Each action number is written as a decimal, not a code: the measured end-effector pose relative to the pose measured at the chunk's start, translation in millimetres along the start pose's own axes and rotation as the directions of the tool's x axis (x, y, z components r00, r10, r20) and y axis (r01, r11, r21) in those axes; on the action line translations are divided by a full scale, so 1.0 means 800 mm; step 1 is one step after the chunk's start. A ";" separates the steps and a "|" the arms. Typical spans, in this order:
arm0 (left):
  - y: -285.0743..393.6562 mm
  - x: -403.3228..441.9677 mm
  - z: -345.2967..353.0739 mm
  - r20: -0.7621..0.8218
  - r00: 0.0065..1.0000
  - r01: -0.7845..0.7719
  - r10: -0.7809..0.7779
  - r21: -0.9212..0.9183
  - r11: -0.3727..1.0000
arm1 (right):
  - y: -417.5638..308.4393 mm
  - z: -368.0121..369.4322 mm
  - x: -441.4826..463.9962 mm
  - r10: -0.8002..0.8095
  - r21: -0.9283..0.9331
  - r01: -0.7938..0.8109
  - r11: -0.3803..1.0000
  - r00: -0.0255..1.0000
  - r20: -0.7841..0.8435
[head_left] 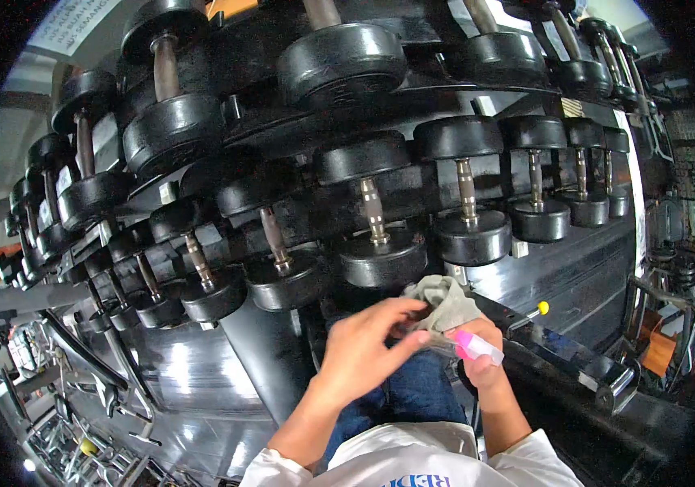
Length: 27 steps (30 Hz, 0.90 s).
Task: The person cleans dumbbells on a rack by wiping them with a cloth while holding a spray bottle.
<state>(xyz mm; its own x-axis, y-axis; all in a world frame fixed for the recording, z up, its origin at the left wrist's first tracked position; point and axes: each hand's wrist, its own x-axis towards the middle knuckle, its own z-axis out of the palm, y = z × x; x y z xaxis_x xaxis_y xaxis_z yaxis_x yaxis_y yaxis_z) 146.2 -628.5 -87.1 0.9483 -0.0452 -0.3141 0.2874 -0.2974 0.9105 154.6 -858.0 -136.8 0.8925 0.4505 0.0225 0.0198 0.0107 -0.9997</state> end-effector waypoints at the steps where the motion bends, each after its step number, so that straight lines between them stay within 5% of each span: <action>1: -0.010 -0.006 -0.003 -0.061 0.997 0.052 -0.051 0.025 0.998 | 0.012 0.003 -0.019 0.119 0.032 -0.116 0.993 0.989 -0.091; 4: -0.048 -0.027 0.001 -0.108 0.984 0.146 -0.144 0.014 0.989 | 0.015 0.023 -0.025 0.296 0.115 -0.277 0.954 0.931 -0.212; 6: -0.052 -0.036 0.009 0.160 0.986 -0.089 0.048 0.262 0.961 | 0.018 0.043 -0.024 0.318 0.064 -0.312 0.948 0.921 -0.225; 8: -0.064 -0.046 0.036 0.262 0.965 -0.065 -0.027 0.336 0.940 | 0.019 0.066 -0.022 0.311 0.046 -0.308 0.950 0.937 -0.159; 10: -0.092 -0.051 0.053 0.124 0.983 -0.172 0.134 0.381 0.908 | 0.021 0.088 -0.017 0.298 -0.155 -0.316 0.936 0.946 -0.129; 12: -0.120 -0.042 0.068 0.076 0.995 -0.079 0.066 0.186 0.979 | 0.025 0.111 -0.010 0.125 -0.386 -0.126 0.914 0.992 -0.028; 13: -0.130 -0.041 0.071 -0.015 0.998 -0.049 0.053 0.211 0.976 | 0.007 0.123 -0.006 0.326 -0.163 -0.326 0.931 0.945 -0.029; 14: -0.139 -0.041 0.069 -0.074 0.996 -0.026 0.043 0.206 0.978 | 0.034 0.124 -0.022 0.245 -0.126 -0.244 0.961 0.969 -0.010; 16: -0.146 -0.038 0.065 -0.123 0.976 0.169 -0.183 -0.112 0.979 | 0.020 0.114 -0.002 0.101 -0.389 0.010 0.921 0.959 0.264; 18: -0.150 -0.042 0.057 -0.163 0.983 0.072 -0.089 -0.106 0.992 | 0.009 0.117 0.010 0.053 -0.319 0.029 0.947 0.968 0.247; 20: -0.144 -0.043 0.052 -0.375 0.923 -0.142 0.082 -0.136 0.981 | 0.025 0.100 0.014 -0.096 -0.341 0.164 0.926 0.974 0.207; 22: -0.127 -0.046 0.022 -0.280 0.956 -0.073 0.094 0.086 0.994 | 0.033 0.094 0.023 -0.141 -0.340 0.065 0.938 0.969 -0.203; 24: -0.155 -0.055 0.015 -0.266 0.958 -0.132 0.106 -0.081 0.988 | 0.041 0.066 0.065 -0.196 -0.513 -0.058 0.857 0.882 -0.428; 25: -0.162 -0.066 0.011 -0.270 0.962 -0.110 0.052 -0.208 0.972 | 0.034 0.053 0.111 -0.088 -0.133 0.002 0.991 0.759 -0.645; 26: -0.167 -0.073 0.007 -0.255 0.964 -0.125 0.077 -0.177 0.976 | 0.020 0.052 0.131 0.011 0.068 0.048 0.997 0.734 -0.679; 27: -0.168 -0.079 0.005 -0.235 0.971 -0.096 0.041 -0.227 0.969 | 0.017 0.042 0.145 0.032 0.068 0.020 0.997 0.724 -0.689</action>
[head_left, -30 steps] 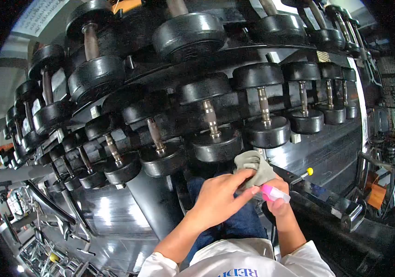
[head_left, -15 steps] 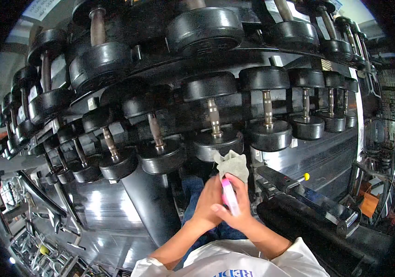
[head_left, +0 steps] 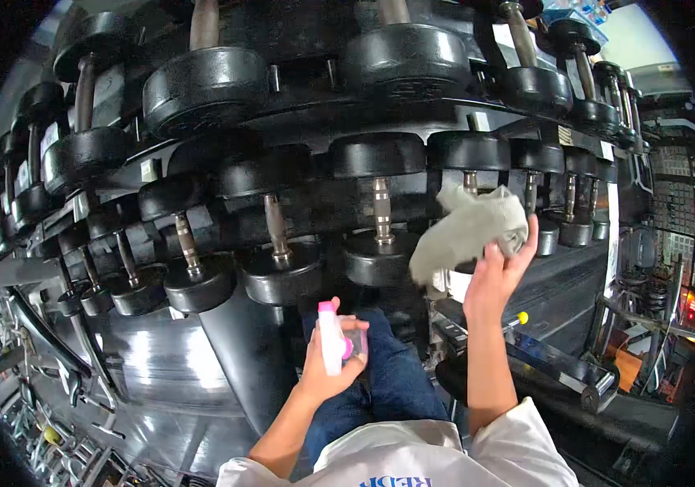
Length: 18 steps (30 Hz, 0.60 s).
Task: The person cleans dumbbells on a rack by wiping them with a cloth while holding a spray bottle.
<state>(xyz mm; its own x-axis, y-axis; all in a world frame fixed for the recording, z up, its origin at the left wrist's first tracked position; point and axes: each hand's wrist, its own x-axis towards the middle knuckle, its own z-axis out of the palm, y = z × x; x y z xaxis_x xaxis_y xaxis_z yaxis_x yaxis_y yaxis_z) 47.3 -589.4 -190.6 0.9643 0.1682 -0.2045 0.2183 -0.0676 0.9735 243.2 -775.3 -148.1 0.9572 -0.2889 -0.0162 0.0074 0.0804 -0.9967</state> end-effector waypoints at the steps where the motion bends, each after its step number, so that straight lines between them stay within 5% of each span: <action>1: 0.001 -0.005 -0.004 0.012 0.999 0.041 -0.040 -0.040 0.998 | 0.004 0.001 0.013 -0.004 -0.006 0.004 1.000 1.000 0.002; 5: -0.005 -0.020 -0.023 0.103 0.995 -0.022 0.010 0.115 0.993 | 0.043 0.023 0.040 -0.286 -0.141 0.308 0.941 0.945 0.159; 6: -0.008 -0.023 -0.026 0.106 0.994 -0.007 -0.005 0.111 0.994 | 0.058 0.031 0.047 -0.373 -0.233 0.456 0.859 0.869 0.326; 7: -0.010 -0.027 -0.029 0.109 0.994 0.009 -0.021 0.105 0.994 | 0.056 0.052 0.057 -0.431 -0.392 0.688 0.611 0.704 0.564; 10: -0.020 -0.037 -0.034 0.104 0.994 0.029 -0.040 0.102 0.994 | 0.096 0.120 0.058 -0.086 -0.513 0.827 0.228 0.542 0.836; 11: -0.020 -0.036 -0.037 0.097 0.995 0.028 -0.037 0.099 0.995 | 0.109 0.131 0.058 -0.130 -0.512 0.849 0.133 0.527 0.840; 14: -0.021 -0.035 -0.046 0.108 0.994 -0.037 0.015 0.207 0.978 | 0.100 0.157 0.071 -0.054 -0.389 0.920 -0.046 0.386 0.921; 18: -0.029 -0.030 -0.047 0.080 0.996 -0.042 0.032 0.137 0.990 | 0.094 0.181 0.082 -0.013 -0.262 0.962 -0.077 0.262 0.965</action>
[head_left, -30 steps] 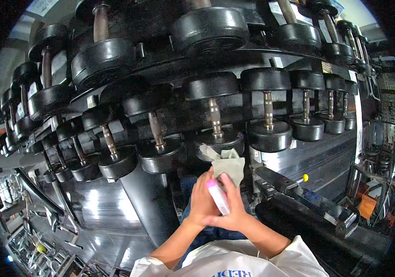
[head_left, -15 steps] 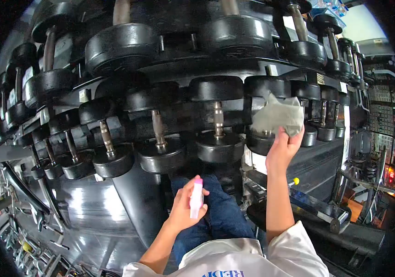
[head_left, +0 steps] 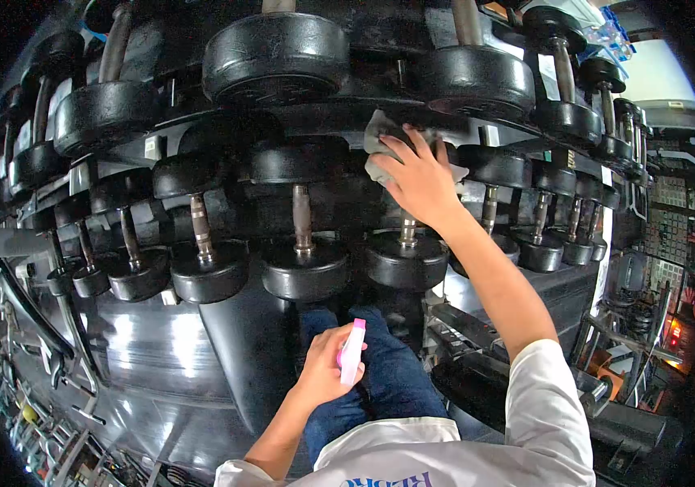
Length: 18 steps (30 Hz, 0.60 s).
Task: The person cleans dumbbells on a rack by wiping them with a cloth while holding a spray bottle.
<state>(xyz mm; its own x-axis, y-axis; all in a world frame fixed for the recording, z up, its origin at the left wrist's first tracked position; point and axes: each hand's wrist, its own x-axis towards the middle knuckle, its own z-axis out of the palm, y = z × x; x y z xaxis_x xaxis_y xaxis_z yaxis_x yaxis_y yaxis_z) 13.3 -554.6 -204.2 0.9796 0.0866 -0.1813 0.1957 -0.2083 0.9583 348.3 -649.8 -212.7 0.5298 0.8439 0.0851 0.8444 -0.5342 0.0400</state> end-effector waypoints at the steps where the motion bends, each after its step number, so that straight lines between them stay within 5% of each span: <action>1: -0.001 0.001 0.000 0.003 1.000 0.007 -0.007 0.008 1.000 | 0.000 0.005 0.010 0.000 -0.001 0.000 1.000 1.000 0.001; 8: 0.014 0.015 0.010 0.014 1.000 0.020 -0.020 0.030 0.999 | -0.018 0.041 0.100 0.176 -0.009 -0.182 0.983 0.931 0.319; 10: 0.026 0.019 0.008 0.045 0.999 0.024 -0.027 0.050 0.998 | -0.017 0.040 0.133 0.231 -0.083 -0.233 0.969 0.727 0.647; 15: 0.024 0.012 0.019 0.060 0.997 0.049 -0.052 0.044 0.998 | -0.024 0.052 0.113 0.233 -0.091 -0.216 0.972 0.849 0.474; 18: 0.017 0.007 0.023 0.051 0.999 0.017 -0.020 0.049 0.999 | -0.019 0.032 0.060 0.017 0.006 -0.018 1.000 0.986 0.163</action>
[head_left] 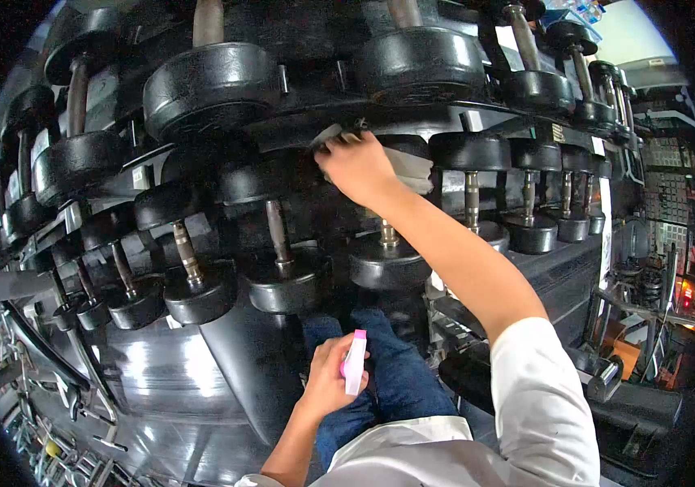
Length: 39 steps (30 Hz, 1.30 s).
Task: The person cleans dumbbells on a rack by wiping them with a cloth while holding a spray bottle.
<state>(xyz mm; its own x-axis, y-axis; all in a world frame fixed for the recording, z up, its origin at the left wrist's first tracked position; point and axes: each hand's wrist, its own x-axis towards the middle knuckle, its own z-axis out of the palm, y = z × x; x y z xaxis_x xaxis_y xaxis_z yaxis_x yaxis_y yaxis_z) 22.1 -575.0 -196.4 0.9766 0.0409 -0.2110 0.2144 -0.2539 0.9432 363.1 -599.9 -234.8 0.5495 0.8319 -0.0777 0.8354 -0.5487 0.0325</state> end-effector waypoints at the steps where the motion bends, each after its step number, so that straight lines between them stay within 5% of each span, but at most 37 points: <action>1: -0.001 -0.002 0.001 0.004 1.000 -0.006 0.006 -0.001 1.000 | 0.009 -0.004 -0.027 -0.075 0.008 0.077 0.997 0.985 -0.156; 5: -0.008 -0.003 0.001 -0.014 1.000 -0.026 0.026 0.012 1.000 | 0.053 -0.022 -0.096 -0.073 0.064 0.102 0.993 0.934 -0.349; 9: -0.005 -0.005 -0.005 -0.030 1.000 0.005 -0.005 0.030 1.000 | 0.088 0.019 -0.107 0.482 0.517 -0.303 0.801 0.838 -0.255; 11: -0.011 -0.007 -0.005 -0.051 0.997 -0.058 0.060 0.034 0.998 | 0.107 0.022 -0.086 0.550 0.587 -0.347 0.732 0.809 -0.207; 13: -0.017 -0.005 -0.004 -0.065 0.988 -0.136 0.138 0.035 0.990 | 0.136 0.002 -0.058 0.623 0.709 -0.629 0.319 0.703 0.342; 17: -0.018 0.004 0.004 -0.103 0.980 -0.175 0.168 -0.059 0.983 | 0.185 0.033 -0.023 0.595 0.676 -0.695 0.246 0.659 0.461; 19: -0.022 0.011 0.010 -0.097 0.981 -0.179 0.168 -0.111 0.978 | 0.210 0.049 -0.009 0.448 0.575 -0.638 0.512 0.769 0.455; 22: -0.019 0.019 0.018 -0.059 0.984 -0.172 0.168 -0.092 0.981 | 0.249 0.110 -0.005 0.360 0.750 -0.582 0.314 0.804 0.473; 23: -0.019 0.021 0.020 -0.051 0.984 -0.177 0.173 -0.091 0.980 | 0.244 0.106 0.004 0.370 0.720 -0.592 0.363 0.800 0.472; 27: -0.021 0.022 0.025 -0.044 0.983 -0.180 0.178 -0.048 0.983 | 0.204 0.085 0.057 0.474 0.360 -0.603 0.712 0.791 0.387; 31: -0.031 0.021 0.026 -0.084 0.981 -0.178 0.175 -0.039 0.983 | 0.163 0.056 0.085 0.461 0.053 -0.502 0.863 0.827 0.321; 36: -0.025 0.025 0.020 -0.103 0.982 -0.161 0.157 -0.029 0.987 | 0.127 0.033 0.107 0.083 0.108 -0.154 0.982 0.869 0.488; 39: -0.027 0.027 0.025 -0.104 0.982 -0.164 0.160 -0.030 0.986 | 0.107 0.025 0.107 0.000 0.157 -0.095 0.983 0.855 0.519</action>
<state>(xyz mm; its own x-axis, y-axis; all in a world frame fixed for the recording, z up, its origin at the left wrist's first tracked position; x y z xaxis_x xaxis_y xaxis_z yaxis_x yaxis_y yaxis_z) 38.4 -587.7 -226.3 0.9945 0.1003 -0.0296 0.0519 -0.2277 0.9723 481.2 -577.6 -258.3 0.4615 0.6685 -0.5832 0.7667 -0.6313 -0.1169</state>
